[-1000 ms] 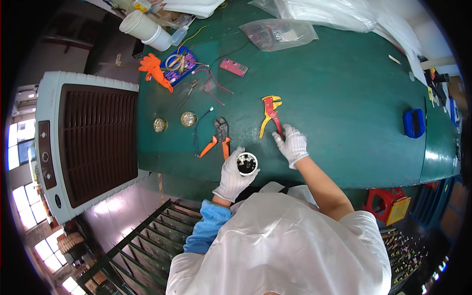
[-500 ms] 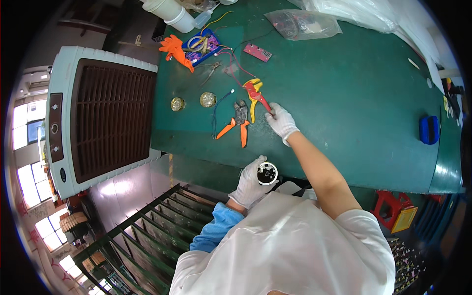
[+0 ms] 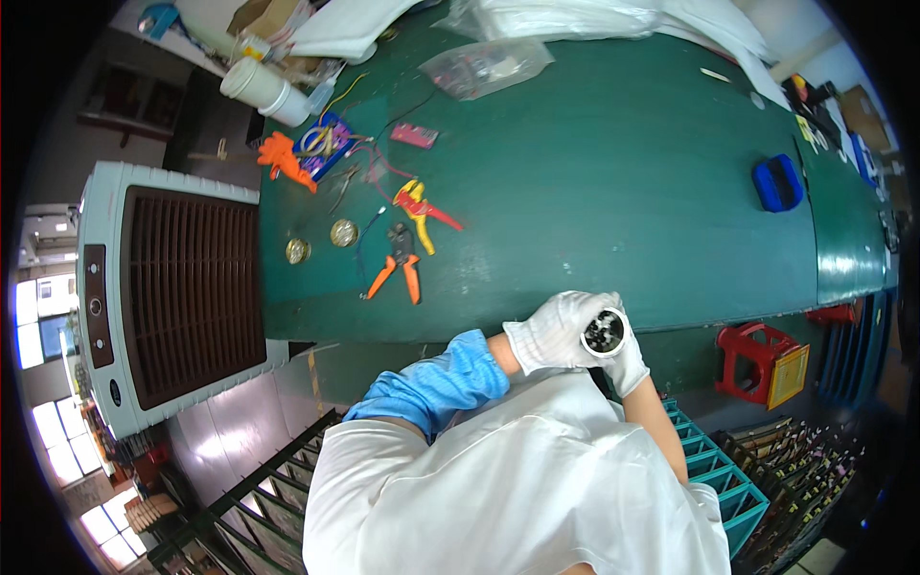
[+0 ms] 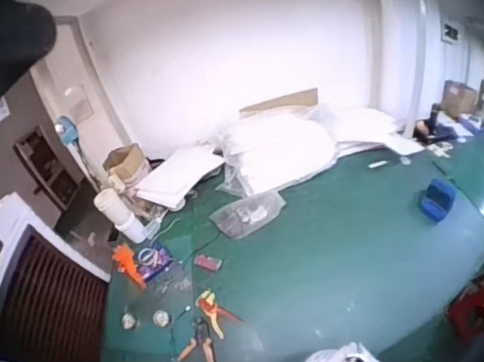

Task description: Assembling and inspecting electronic components on circuit boards at a factory workstation and storage rack.

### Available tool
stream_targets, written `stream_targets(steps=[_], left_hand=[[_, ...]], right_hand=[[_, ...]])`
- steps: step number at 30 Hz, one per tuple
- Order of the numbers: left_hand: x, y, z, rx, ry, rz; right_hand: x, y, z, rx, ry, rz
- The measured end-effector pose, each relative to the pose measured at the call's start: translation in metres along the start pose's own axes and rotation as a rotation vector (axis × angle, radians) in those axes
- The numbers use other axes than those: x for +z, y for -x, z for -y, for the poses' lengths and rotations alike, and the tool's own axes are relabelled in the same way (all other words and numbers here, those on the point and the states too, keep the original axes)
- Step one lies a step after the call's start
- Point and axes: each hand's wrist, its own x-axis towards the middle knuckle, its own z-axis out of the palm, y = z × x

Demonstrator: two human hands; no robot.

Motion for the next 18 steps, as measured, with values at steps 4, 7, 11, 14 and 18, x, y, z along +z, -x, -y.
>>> stream_targets(steps=[4, 7, 11, 14, 18], left_hand=[[0.086, -0.061, -0.031, 0.101, 0.044, 0.060], [0.164, -0.105, -0.049, 0.130, 0.063, 0.066], [0.257, -0.134, -0.069, 0.026, 0.360, 0.036], [0.300, -0.176, -0.073, 0.102, 0.194, 0.158], [0.323, -0.237, -0.068, 0.125, 0.124, 0.092]], right_hand=[[-0.078, 0.017, 0.034, -0.124, -0.247, 0.142], [-0.139, 0.049, 0.080, -0.208, -0.359, 0.126], [-0.192, 0.099, 0.162, -0.029, -0.541, 0.211], [-0.238, 0.104, 0.199, -0.061, -0.670, 0.241], [-0.280, 0.071, 0.236, -0.031, -0.606, 0.094]])
